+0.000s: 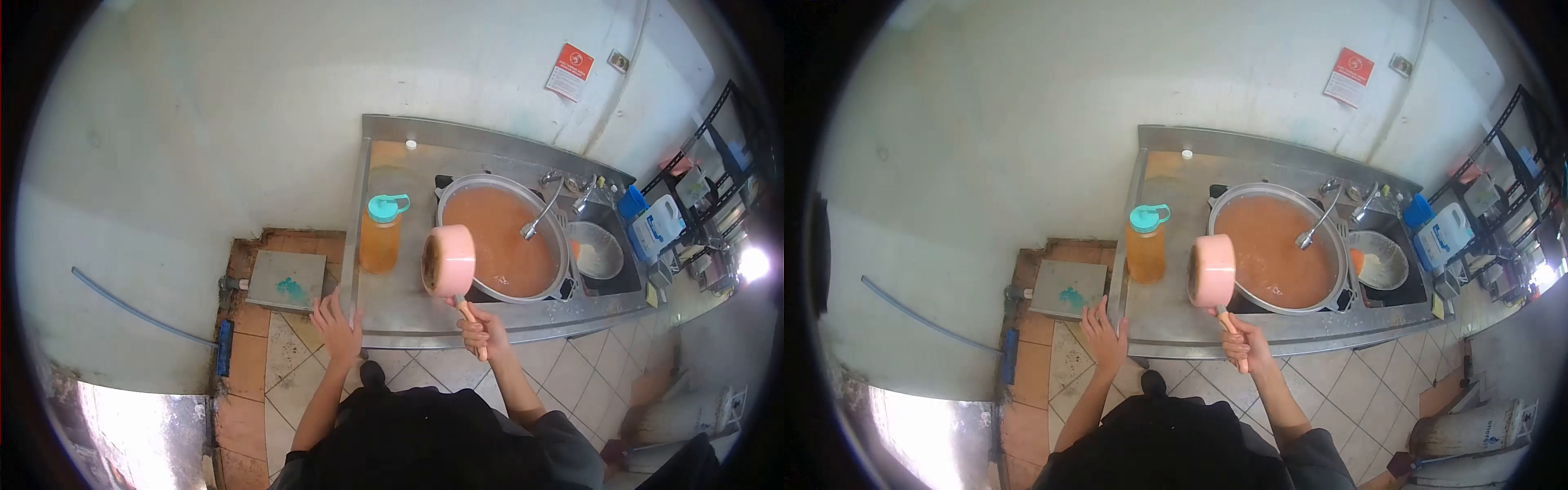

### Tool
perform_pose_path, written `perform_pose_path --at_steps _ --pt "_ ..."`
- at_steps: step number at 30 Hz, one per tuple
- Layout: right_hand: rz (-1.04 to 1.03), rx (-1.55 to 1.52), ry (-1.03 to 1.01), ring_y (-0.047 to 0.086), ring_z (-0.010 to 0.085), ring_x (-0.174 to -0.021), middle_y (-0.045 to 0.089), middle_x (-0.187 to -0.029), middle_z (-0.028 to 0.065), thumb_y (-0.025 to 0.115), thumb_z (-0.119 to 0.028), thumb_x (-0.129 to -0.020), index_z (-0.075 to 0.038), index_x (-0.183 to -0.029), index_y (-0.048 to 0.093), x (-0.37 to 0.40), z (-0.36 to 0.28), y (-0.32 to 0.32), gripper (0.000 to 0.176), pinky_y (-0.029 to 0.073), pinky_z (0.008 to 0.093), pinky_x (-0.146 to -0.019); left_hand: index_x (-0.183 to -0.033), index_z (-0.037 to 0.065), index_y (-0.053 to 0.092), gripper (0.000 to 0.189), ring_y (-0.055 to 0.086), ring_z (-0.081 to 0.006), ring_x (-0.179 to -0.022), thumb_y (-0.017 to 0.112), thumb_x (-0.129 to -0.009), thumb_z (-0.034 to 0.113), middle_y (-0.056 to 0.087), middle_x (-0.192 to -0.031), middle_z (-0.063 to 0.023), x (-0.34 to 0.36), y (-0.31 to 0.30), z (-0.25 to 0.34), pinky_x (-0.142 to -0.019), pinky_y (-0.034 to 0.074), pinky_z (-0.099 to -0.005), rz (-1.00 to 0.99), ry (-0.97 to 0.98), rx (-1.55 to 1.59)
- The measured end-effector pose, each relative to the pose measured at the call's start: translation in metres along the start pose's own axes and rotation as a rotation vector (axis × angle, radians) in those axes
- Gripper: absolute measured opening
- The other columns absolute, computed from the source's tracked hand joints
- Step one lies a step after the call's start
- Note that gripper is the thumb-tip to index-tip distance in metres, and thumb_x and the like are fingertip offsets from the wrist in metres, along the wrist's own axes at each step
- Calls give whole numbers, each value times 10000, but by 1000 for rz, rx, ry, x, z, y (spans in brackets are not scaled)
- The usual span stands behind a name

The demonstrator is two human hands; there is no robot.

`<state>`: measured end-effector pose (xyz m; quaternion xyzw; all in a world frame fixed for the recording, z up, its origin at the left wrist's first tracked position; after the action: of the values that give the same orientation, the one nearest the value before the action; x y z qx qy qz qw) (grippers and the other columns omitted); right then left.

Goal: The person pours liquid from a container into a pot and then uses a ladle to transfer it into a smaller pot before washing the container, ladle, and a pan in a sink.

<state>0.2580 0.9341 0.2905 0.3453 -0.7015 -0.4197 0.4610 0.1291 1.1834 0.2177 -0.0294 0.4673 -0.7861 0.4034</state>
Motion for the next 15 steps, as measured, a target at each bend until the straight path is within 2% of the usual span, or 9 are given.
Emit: perform_pose_path --at_steps 2,6,8,10,12,13,15 --pt "-122 -188 46 300 38 -348 343 -535 -23 350 -265 -951 -84 -1232 409 4 -3 1 339 252 173 -275 -1336 108 306 623 203 -374 -1258 527 -820 379 361 -1227 -156 1 0 0 -1004 135 -578 -1 3 -17" --pt "-127 -170 22 301 42 -336 353 -518 -16 382 -304 -940 -51 -1171 461 13 -36 -6 352 268 179 -278 -1333 109 311 623 209 -374 -1256 540 -813 363 359 -1233 -153 0 -1 1 -1004 138 -576 1 3 -7" --pt "77 151 -190 320 50 -323 384 -500 -12 426 -326 -922 -21 -1079 518 13 -73 -22 356 290 189 -284 -1332 109 315 626 213 -372 -1255 550 -807 355 358 -1238 -152 0 0 -1 -1008 135 -573 12 16 8" --pt "457 875 -547 360 69 -315 432 -501 -13 468 -313 -906 -10 -969 554 16 -101 5 322 322 196 -290 -1331 109 316 626 214 -372 -1254 547 -808 363 358 -1238 -153 0 0 0 -1010 133 -572 2 13 -2" --pt "679 1296 -674 520 148 -400 524 -549 28 485 -207 -884 -18 -988 532 4 -144 -35 221 417 256 -347 -1331 109 317 627 216 -371 -1254 544 -809 372 358 -1239 -154 0 0 0 -1012 130 -572 -4 15 -11" --pt "677 1292 -679 520 148 -400 524 -549 28 485 -207 -884 -18 -988 532 1 -154 -50 221 417 256 -347 -1331 110 317 626 214 -369 -1255 536 -812 382 358 -1238 -154 1 1 -1 -1013 130 -572 -1 11 -25" --pt "1287 2559 -792 634 240 -596 598 -654 100 490 -127 -842 -31 -1030 509 -3 -170 -55 212 497 327 -464 -1332 111 318 625 212 -367 -1255 528 -815 392 358 -1237 -154 0 1 0 -1014 129 -573 10 2 -37"
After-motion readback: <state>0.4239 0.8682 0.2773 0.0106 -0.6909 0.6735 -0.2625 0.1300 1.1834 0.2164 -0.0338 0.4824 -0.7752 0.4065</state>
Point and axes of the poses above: each hand's wrist, its own x-axis away from the middle knuckle, its own y-axis out of the palm, z = x × y, the point moved 2 cm from there along -x, towards the middle knuckle
